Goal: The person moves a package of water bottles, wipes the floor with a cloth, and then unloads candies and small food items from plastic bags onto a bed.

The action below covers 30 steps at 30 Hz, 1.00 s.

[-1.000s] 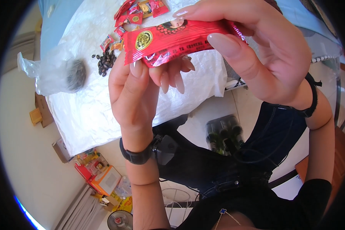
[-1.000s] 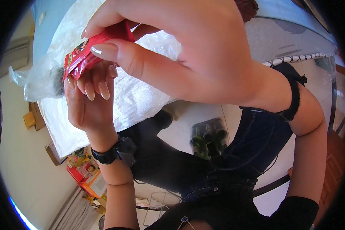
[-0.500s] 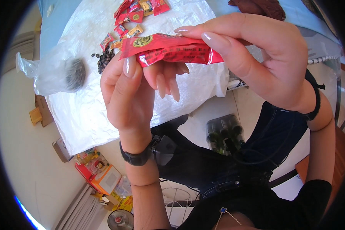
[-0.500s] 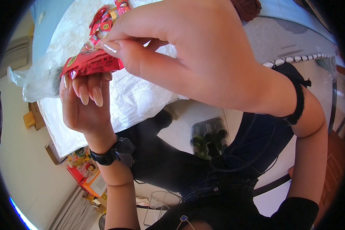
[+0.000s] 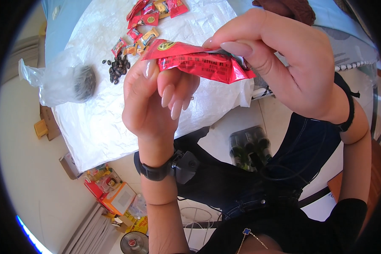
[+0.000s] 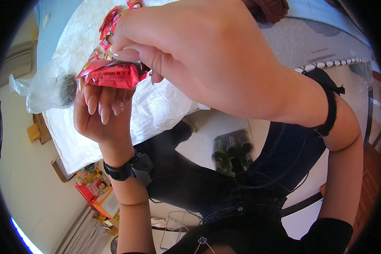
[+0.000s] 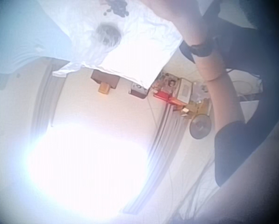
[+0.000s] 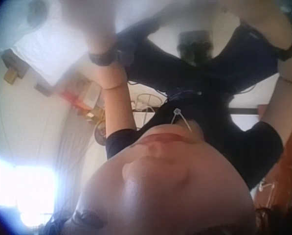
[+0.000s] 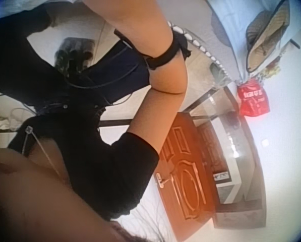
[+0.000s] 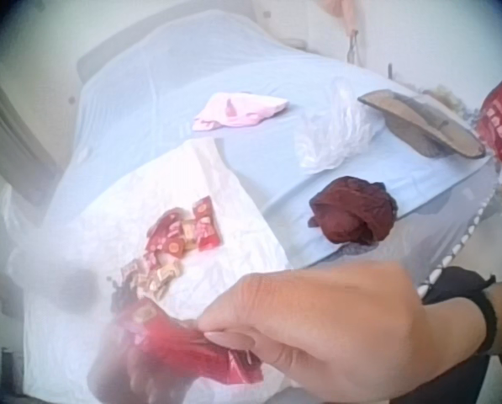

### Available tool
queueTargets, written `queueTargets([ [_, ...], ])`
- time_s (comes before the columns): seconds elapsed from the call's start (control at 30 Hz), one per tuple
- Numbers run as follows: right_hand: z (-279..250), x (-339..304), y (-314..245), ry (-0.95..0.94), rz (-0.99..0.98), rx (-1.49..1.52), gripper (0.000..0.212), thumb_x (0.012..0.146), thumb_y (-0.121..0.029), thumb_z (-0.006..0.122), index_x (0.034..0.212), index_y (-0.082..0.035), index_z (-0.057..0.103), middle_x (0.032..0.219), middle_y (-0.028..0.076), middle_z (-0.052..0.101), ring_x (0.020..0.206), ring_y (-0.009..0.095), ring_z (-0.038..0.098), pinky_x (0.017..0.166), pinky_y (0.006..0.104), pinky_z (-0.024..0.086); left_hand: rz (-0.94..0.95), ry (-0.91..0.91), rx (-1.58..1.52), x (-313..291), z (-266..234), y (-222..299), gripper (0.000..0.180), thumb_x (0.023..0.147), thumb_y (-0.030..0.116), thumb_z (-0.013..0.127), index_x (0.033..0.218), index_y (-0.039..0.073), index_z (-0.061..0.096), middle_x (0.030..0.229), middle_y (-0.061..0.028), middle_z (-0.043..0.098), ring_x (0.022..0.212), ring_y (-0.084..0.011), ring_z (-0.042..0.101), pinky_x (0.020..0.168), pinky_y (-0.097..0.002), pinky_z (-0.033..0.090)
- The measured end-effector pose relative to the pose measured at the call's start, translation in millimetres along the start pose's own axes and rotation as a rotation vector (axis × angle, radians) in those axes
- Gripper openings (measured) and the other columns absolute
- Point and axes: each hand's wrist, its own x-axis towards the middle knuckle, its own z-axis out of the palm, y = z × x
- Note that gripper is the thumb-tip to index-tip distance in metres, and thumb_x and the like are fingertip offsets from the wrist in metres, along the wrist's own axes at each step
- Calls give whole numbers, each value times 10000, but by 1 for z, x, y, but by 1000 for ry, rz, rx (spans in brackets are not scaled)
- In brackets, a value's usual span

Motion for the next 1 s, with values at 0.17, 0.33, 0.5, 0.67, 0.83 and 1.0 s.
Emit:
queueTargets([
  [0.17, 2, -1, 2, 11, -15, 66, 148, 837, -67, 470, 912, -3, 581, 730, 71, 595, 599, 131, 556, 543, 189, 415, 2, 81, -33, -1, 2, -1, 264, 813, 189, 343, 590, 57, 393, 467, -20, 398, 376, -92, 336, 391, -214, 252],
  [0.33, 3, -2, 4, 19, -23, 131, 151, 837, -73, 473, 921, -1, 574, 738, 72, 593, 605, 129, 555, 549, 190, 416, 27, 34, 32, 0, 2, 0, 271, 819, 199, 354, 606, 41, 413, 466, -35, 408, 381, -107, 343, 402, -224, 274],
  [0.5, 7, -3, 6, 25, -20, 196, 155, 836, -79, 476, 930, 2, 568, 746, 73, 590, 612, 126, 553, 555, 192, 416, 31, 46, 48, 0, 2, -1, 273, 822, 207, 360, 619, 35, 423, 465, -43, 414, 404, -119, 358, 435, -231, 300],
  [0.67, 10, -2, 7, 28, -21, 234, 161, 835, -85, 479, 939, 5, 562, 754, 74, 588, 618, 124, 552, 561, 193, 416, 47, 31, 40, 0, 1, -1, 270, 824, 209, 361, 633, 32, 431, 471, -48, 420, 419, -124, 368, 450, -239, 309],
  [0.83, 14, -2, 9, 24, -24, 267, 168, 834, -91, 482, 948, 8, 556, 762, 75, 586, 624, 122, 551, 567, 194, 416, 24, 31, -13, 0, 0, -1, 256, 829, 199, 356, 658, 24, 432, 495, -55, 433, 429, -125, 368, 451, -241, 296],
  [1.0, 14, -2, 10, 18, -25, 279, 176, 833, -97, 484, 957, 10, 550, 770, 76, 583, 630, 120, 549, 573, 196, 416, 25, 110, 12, 1, 7, -2, 253, 828, 202, 362, 653, 29, 420, 496, -51, 427, 423, -118, 360, 445, -233, 283],
])
